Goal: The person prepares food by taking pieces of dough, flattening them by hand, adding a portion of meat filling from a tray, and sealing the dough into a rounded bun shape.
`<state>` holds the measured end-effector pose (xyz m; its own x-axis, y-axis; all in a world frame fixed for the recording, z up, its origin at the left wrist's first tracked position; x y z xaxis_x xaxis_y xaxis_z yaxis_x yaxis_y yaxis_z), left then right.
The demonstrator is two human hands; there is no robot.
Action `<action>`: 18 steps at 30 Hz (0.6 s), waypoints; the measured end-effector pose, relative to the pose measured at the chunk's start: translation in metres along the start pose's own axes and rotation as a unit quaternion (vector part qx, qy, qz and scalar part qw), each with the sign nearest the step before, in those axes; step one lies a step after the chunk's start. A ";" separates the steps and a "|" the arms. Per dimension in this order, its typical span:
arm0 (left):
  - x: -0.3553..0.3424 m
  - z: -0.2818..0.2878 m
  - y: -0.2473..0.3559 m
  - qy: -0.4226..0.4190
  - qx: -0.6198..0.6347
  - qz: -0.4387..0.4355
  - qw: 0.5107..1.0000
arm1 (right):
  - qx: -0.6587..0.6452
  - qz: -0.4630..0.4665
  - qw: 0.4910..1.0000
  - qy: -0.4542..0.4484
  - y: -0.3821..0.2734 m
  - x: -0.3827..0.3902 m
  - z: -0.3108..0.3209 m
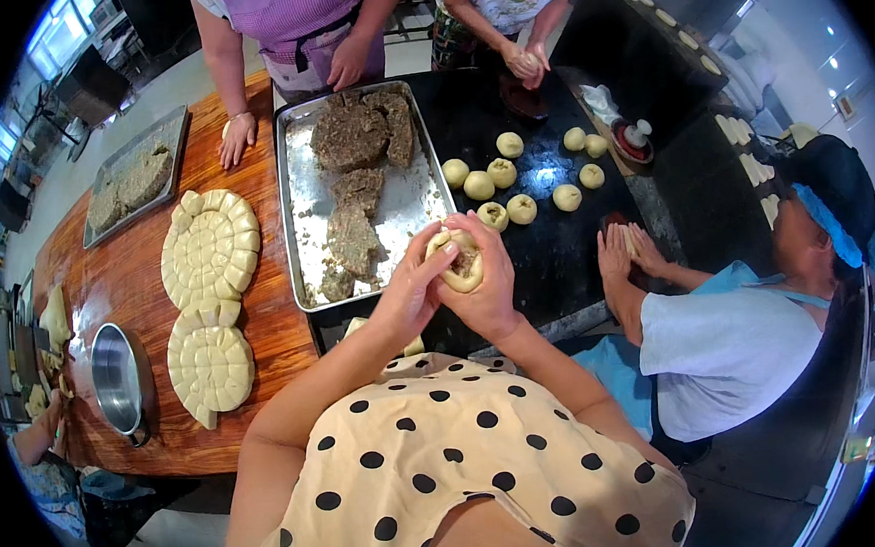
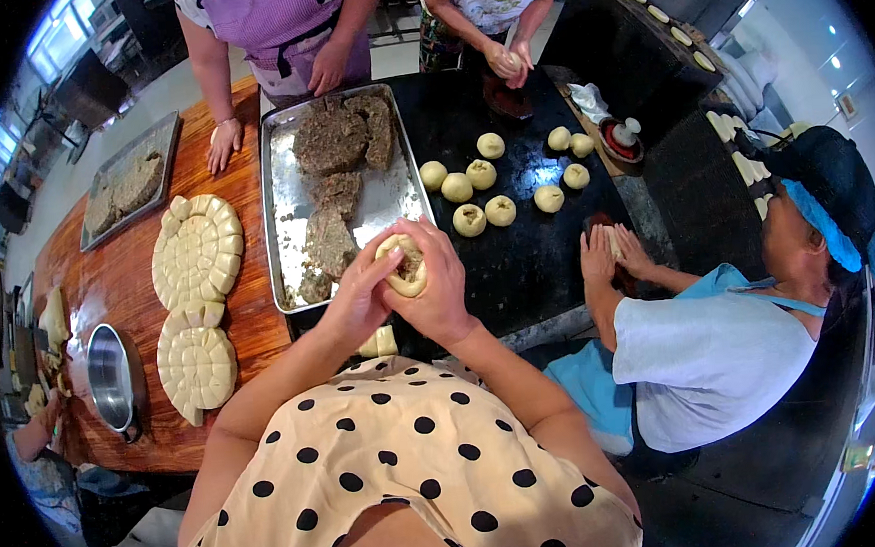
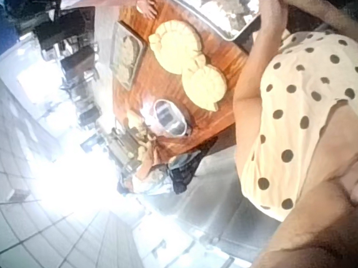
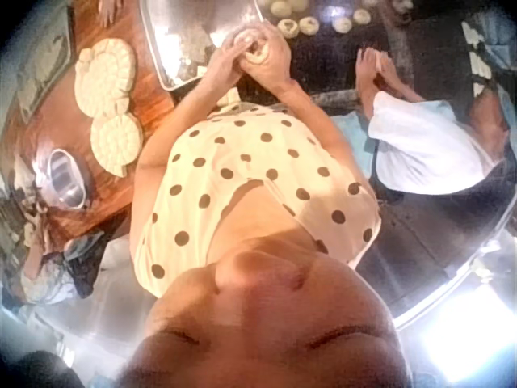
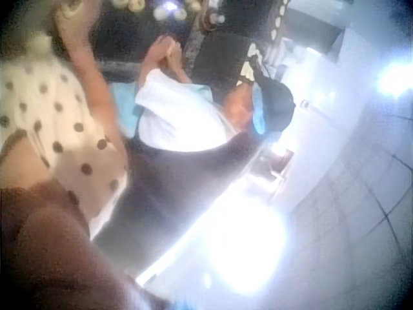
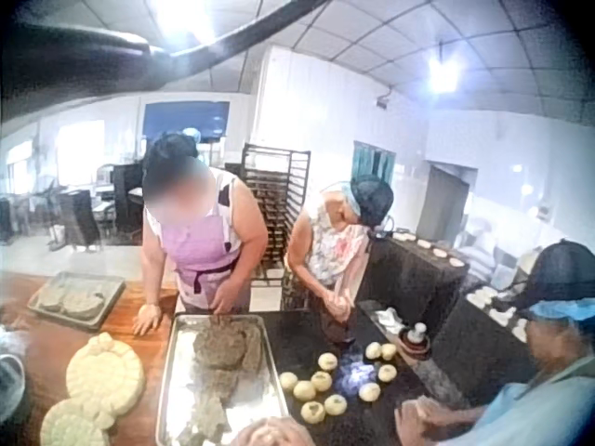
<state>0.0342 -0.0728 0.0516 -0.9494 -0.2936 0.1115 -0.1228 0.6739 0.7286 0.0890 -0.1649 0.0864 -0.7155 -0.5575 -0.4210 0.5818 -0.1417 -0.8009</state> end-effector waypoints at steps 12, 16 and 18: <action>-0.004 -0.001 0.016 -0.146 -0.282 -0.089 0.944 | -0.073 0.015 0.993 0.086 -0.018 0.003 0.011; -0.003 -0.002 0.026 -0.119 -0.402 -0.162 0.893 | -0.132 -0.014 0.987 0.092 -0.010 -0.004 0.006; -0.005 -0.010 0.027 -0.118 -0.449 -0.184 0.867 | -0.096 0.014 0.990 0.101 -0.014 -0.010 0.001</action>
<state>0.0384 -0.0598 0.0773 -0.9391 -0.1595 -0.3042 -0.2560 -0.2654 0.9295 0.0889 -0.1581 0.1023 -0.7742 -0.3820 -0.5046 0.5319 0.0393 -0.8459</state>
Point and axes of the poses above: each hand's wrist, its own x-axis away from the middle knuckle, its own z-axis out of the back of the hand, y = z × x, the point moved 6 cm from there along -x, towards the middle knuckle, and after that the axes turned 11 degrees about -z, right-handed, at the moved point
